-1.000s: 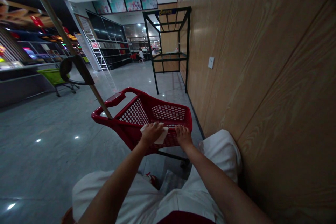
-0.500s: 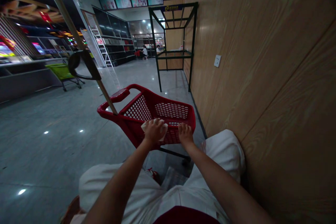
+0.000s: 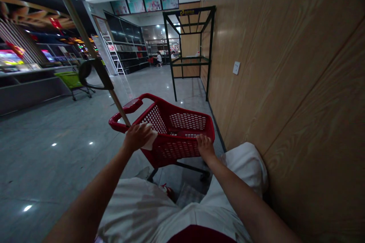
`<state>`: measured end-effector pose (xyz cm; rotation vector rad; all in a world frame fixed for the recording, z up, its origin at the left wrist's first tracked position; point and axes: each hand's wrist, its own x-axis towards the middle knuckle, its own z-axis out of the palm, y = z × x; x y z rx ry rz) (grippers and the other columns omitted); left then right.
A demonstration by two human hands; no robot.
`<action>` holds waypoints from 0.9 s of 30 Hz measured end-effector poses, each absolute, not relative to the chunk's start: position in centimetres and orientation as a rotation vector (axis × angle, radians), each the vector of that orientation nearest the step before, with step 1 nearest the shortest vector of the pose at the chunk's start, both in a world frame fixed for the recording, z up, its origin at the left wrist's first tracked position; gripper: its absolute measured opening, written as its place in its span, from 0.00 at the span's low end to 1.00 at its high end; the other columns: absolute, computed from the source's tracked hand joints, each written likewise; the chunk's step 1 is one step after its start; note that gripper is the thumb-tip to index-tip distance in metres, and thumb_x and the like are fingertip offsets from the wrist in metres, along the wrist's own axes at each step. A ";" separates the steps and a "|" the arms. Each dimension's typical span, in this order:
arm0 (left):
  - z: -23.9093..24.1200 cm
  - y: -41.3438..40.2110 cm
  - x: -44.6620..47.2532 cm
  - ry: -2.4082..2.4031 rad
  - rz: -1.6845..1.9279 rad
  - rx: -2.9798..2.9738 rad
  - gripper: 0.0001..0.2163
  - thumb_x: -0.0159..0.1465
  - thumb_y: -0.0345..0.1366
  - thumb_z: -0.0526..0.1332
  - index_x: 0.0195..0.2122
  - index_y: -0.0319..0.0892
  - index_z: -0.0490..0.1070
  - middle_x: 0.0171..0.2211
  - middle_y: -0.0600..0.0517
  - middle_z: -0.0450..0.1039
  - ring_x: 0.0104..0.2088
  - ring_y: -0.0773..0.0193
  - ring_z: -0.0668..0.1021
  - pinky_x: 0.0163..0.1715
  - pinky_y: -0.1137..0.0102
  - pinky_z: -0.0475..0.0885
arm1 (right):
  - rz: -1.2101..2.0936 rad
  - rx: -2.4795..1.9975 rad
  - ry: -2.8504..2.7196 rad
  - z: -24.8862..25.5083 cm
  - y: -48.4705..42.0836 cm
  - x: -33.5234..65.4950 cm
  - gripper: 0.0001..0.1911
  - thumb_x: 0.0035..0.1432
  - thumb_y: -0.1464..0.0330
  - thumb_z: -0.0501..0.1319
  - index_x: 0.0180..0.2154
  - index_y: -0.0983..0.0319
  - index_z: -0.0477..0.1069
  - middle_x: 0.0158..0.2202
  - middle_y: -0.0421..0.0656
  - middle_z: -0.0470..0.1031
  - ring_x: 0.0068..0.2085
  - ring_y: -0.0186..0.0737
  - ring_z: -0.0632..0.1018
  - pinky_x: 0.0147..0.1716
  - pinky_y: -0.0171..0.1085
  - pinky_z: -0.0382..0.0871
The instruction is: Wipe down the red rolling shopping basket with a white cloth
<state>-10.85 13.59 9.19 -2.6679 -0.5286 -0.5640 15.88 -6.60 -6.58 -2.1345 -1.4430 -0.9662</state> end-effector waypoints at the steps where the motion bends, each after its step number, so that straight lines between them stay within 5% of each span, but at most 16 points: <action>1: 9.8 14.1 -11.8 -0.530 -0.553 -2.657 0.09 0.63 0.40 0.53 0.42 0.51 0.69 0.51 0.49 0.66 0.49 0.54 0.68 0.47 0.58 0.62 | -0.952 -2.136 -1.444 -6.6 -6.5 15.9 0.15 0.59 0.78 0.51 0.47 0.63 0.66 0.46 0.52 0.71 0.43 0.44 0.68 0.45 0.48 0.58; 6: 9.0 12.1 -9.6 -0.637 -0.515 -2.663 0.10 0.63 0.41 0.52 0.38 0.47 0.70 0.48 0.48 0.68 0.49 0.54 0.68 0.48 0.57 0.61 | -0.928 -2.164 -1.375 -7.1 -5.6 15.1 0.15 0.58 0.79 0.51 0.47 0.65 0.66 0.46 0.54 0.71 0.45 0.45 0.68 0.47 0.50 0.57; 16: 1.6 1.9 2.8 -0.529 -0.598 -2.800 0.15 0.64 0.41 0.52 0.52 0.46 0.63 0.51 0.44 0.65 0.44 0.55 0.71 0.45 0.59 0.64 | -0.905 -2.254 -1.401 -6.4 -5.7 13.7 0.16 0.60 0.76 0.51 0.49 0.64 0.67 0.48 0.53 0.70 0.43 0.45 0.70 0.45 0.47 0.58; 27: 8.6 12.7 -9.8 -0.505 -0.531 -2.613 0.13 0.64 0.37 0.53 0.50 0.51 0.66 0.51 0.48 0.67 0.45 0.58 0.72 0.44 0.63 0.65 | -0.677 -2.386 -1.523 -5.2 -6.7 17.6 0.20 0.56 0.74 0.55 0.52 0.66 0.65 0.53 0.56 0.68 0.48 0.49 0.69 0.50 0.48 0.53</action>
